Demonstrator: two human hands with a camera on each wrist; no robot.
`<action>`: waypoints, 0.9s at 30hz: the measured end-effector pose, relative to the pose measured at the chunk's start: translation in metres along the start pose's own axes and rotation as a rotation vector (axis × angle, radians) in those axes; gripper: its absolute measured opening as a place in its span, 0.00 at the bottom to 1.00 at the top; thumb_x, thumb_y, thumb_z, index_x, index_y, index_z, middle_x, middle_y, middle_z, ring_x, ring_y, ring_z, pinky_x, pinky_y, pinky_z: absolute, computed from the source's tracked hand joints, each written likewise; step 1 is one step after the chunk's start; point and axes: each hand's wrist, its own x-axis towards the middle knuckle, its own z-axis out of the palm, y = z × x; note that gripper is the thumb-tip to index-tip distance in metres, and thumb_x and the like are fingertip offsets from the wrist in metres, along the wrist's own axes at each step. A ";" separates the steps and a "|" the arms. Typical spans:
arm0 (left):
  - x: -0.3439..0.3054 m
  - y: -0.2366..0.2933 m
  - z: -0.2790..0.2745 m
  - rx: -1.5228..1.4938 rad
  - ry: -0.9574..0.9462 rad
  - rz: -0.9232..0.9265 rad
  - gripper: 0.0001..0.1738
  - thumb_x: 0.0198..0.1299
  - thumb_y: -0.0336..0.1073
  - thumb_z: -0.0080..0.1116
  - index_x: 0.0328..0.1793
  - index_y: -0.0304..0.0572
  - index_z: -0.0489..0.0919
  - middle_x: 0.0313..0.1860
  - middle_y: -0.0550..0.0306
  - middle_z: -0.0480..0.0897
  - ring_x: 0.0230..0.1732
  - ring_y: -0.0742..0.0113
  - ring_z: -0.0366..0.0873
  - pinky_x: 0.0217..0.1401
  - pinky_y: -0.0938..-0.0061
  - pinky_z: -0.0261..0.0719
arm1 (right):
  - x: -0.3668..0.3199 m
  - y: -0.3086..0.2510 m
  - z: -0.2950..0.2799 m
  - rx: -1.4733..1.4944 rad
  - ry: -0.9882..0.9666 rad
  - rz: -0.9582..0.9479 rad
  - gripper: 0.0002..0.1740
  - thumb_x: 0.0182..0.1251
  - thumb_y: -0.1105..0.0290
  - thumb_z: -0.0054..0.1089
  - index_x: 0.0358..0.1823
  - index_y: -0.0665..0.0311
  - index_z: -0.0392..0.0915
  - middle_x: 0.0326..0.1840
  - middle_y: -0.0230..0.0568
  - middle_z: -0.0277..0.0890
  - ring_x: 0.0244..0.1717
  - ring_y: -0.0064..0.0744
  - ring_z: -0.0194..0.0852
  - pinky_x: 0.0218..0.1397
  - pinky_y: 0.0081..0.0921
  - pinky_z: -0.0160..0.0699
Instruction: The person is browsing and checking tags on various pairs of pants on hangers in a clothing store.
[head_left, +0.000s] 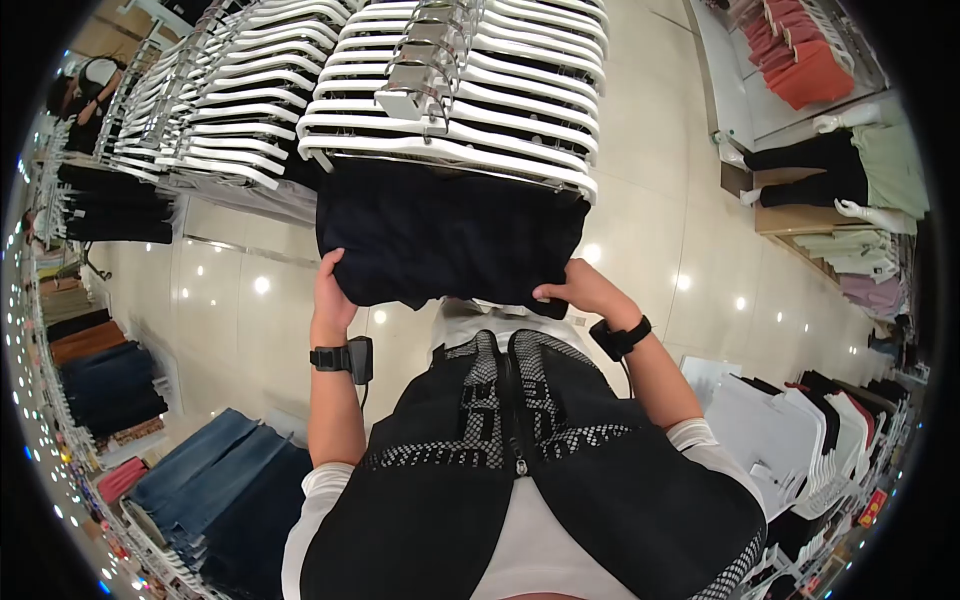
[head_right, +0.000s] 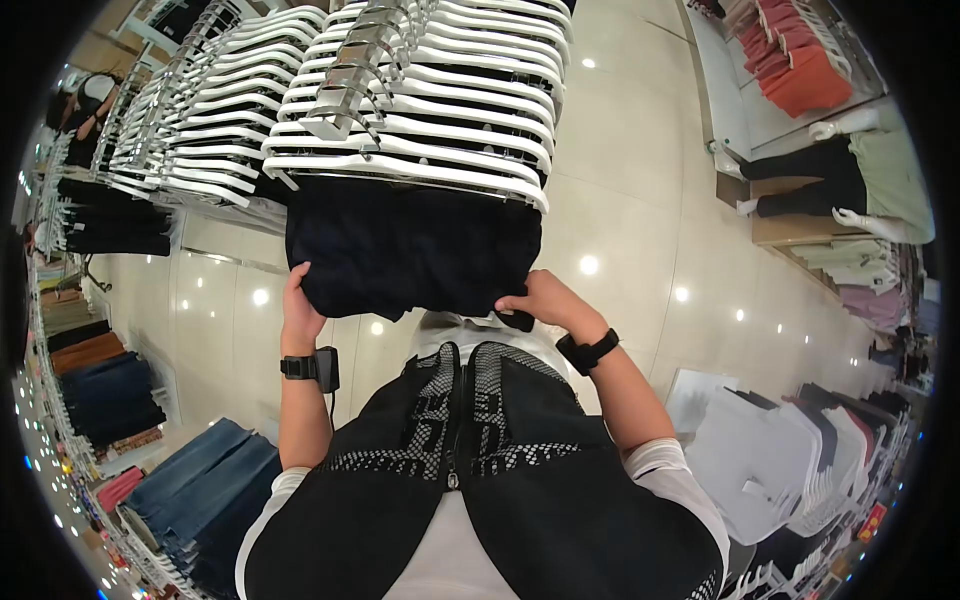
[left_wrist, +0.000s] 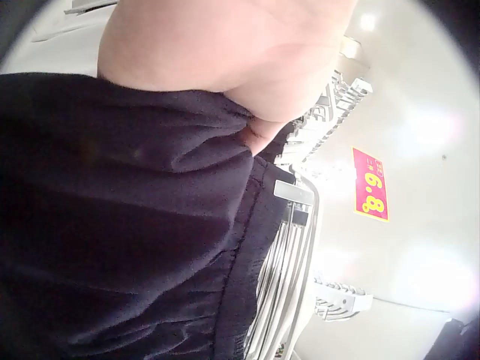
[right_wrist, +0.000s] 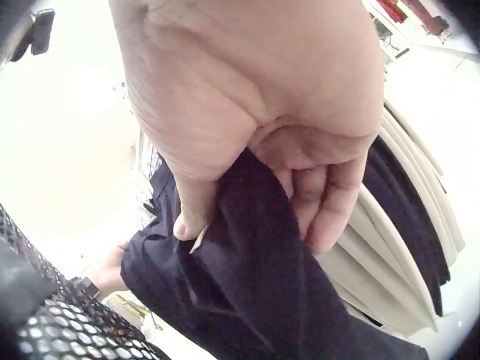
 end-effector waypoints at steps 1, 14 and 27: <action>0.000 -0.001 0.005 0.002 0.017 0.009 0.26 0.65 0.39 0.50 0.66 0.32 0.70 0.62 0.48 0.77 0.62 0.56 0.75 0.68 0.64 0.71 | 0.006 0.009 0.008 0.008 0.019 -0.034 0.27 0.50 0.53 0.75 0.28 0.76 0.80 0.20 0.50 0.77 0.20 0.39 0.76 0.27 0.32 0.71; 0.071 -0.047 -0.031 0.650 0.242 -0.145 0.47 0.62 0.42 0.53 0.79 0.29 0.42 0.67 0.40 0.69 0.64 0.51 0.73 0.63 0.66 0.72 | 0.021 -0.003 -0.018 0.093 0.206 0.008 0.25 0.57 0.60 0.69 0.52 0.69 0.77 0.49 0.53 0.80 0.49 0.47 0.79 0.53 0.36 0.77; 0.199 -0.192 -0.048 0.944 -0.309 -0.506 0.25 0.65 0.54 0.52 0.60 0.47 0.74 0.48 0.56 0.83 0.43 0.68 0.82 0.42 0.71 0.77 | 0.007 0.042 -0.052 0.163 0.199 0.232 0.31 0.64 0.59 0.64 0.64 0.66 0.68 0.50 0.49 0.79 0.50 0.39 0.78 0.55 0.34 0.76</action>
